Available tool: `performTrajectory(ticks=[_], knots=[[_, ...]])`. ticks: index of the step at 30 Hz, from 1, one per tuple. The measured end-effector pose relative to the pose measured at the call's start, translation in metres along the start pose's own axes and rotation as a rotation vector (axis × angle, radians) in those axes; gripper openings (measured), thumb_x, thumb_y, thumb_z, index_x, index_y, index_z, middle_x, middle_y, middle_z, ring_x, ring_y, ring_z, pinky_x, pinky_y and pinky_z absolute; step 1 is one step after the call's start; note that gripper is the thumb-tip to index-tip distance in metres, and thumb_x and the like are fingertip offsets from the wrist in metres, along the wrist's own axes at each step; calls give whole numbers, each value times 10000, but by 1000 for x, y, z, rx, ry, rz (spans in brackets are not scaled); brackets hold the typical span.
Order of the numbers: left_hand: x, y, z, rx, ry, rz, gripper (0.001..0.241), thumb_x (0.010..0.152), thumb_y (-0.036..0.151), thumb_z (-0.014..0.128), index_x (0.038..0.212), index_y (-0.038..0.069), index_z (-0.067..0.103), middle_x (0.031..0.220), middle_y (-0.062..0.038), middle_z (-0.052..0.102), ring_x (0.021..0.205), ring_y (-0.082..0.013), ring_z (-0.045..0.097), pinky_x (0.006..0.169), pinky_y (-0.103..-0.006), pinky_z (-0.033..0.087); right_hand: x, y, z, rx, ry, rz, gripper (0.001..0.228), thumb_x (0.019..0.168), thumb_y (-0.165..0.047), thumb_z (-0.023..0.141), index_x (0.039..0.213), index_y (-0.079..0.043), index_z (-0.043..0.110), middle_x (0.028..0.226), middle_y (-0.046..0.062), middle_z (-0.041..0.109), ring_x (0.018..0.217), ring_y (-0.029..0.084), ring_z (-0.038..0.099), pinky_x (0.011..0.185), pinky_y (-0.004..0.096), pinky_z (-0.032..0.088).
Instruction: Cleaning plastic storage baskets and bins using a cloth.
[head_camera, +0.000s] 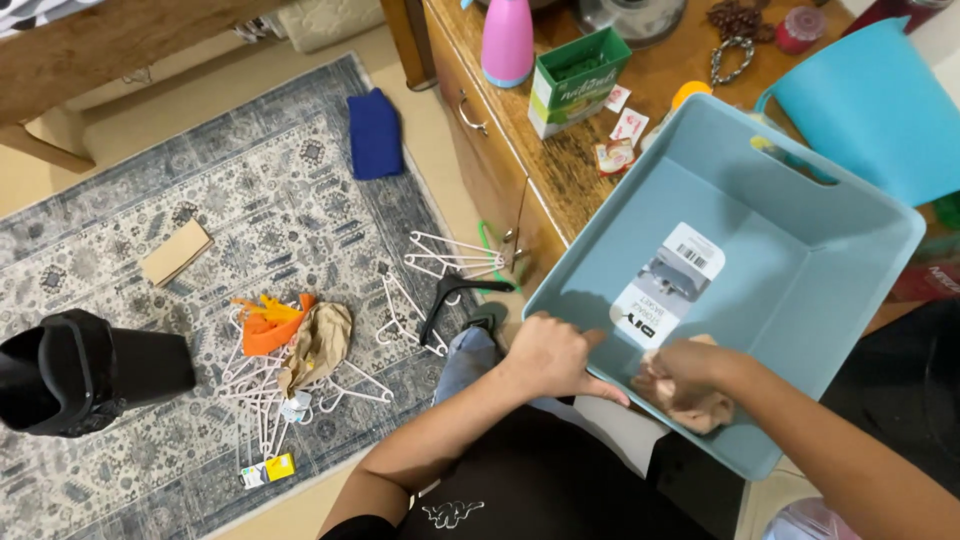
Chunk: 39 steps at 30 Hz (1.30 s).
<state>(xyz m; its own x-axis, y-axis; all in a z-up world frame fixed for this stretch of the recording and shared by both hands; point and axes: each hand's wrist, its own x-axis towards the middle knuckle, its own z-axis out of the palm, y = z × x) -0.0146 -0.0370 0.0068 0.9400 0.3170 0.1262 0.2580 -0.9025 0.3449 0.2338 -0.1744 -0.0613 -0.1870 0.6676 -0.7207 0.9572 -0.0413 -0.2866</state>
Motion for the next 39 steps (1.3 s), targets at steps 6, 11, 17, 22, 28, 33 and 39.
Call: performTrajectory(ticks=[6,11,17,22,28,33,39], knots=[[5,-3,-15,-68,10,78,764,667,836,555,862,130,775,676,-120,731,663,-314,755,577,-412,566,0,21,-41,-45,-10,545,483,772,-173,806,1241,-261,732,1232,104,657,1069,311,522,921,460,471],[9,-10,-21,-39,96,141,735,668,827,584,770,119,752,681,-95,718,649,-292,747,566,-395,577,-21,-40,-84,326,-6,623,672,894,-496,686,1524,-512,451,1513,101,393,1091,333,592,778,402,673],[12,-14,-13,-87,263,176,721,642,837,620,973,207,734,710,-3,637,662,-231,714,588,-356,573,14,-32,-36,261,92,-104,393,909,-215,549,1289,-205,649,1130,281,681,1040,513,693,854,601,584],[13,-13,-15,-29,303,133,930,600,878,600,1272,237,646,874,-2,568,779,-244,687,622,-368,572,-3,-60,-70,636,121,-69,335,970,-306,566,1138,-77,744,902,221,791,873,356,767,753,489,614],[11,-13,-12,-25,262,80,980,561,905,579,1262,227,672,902,-41,663,756,-269,724,626,-380,573,-27,-17,-52,747,1,-158,500,969,-355,625,1442,-197,588,1138,101,746,980,190,731,790,384,611],[13,-9,-20,38,28,13,1097,491,984,512,1064,84,765,576,-7,654,400,-164,552,425,-290,435,-75,-23,-79,812,-212,-43,359,903,-292,671,1218,-126,715,877,16,780,699,105,668,638,253,510],[12,-12,-26,-16,95,93,955,568,927,572,1013,108,781,593,-31,677,471,-211,607,506,-317,457,-63,18,-84,726,-68,257,233,951,-248,622,1112,-147,757,914,21,811,796,134,722,729,273,575]])
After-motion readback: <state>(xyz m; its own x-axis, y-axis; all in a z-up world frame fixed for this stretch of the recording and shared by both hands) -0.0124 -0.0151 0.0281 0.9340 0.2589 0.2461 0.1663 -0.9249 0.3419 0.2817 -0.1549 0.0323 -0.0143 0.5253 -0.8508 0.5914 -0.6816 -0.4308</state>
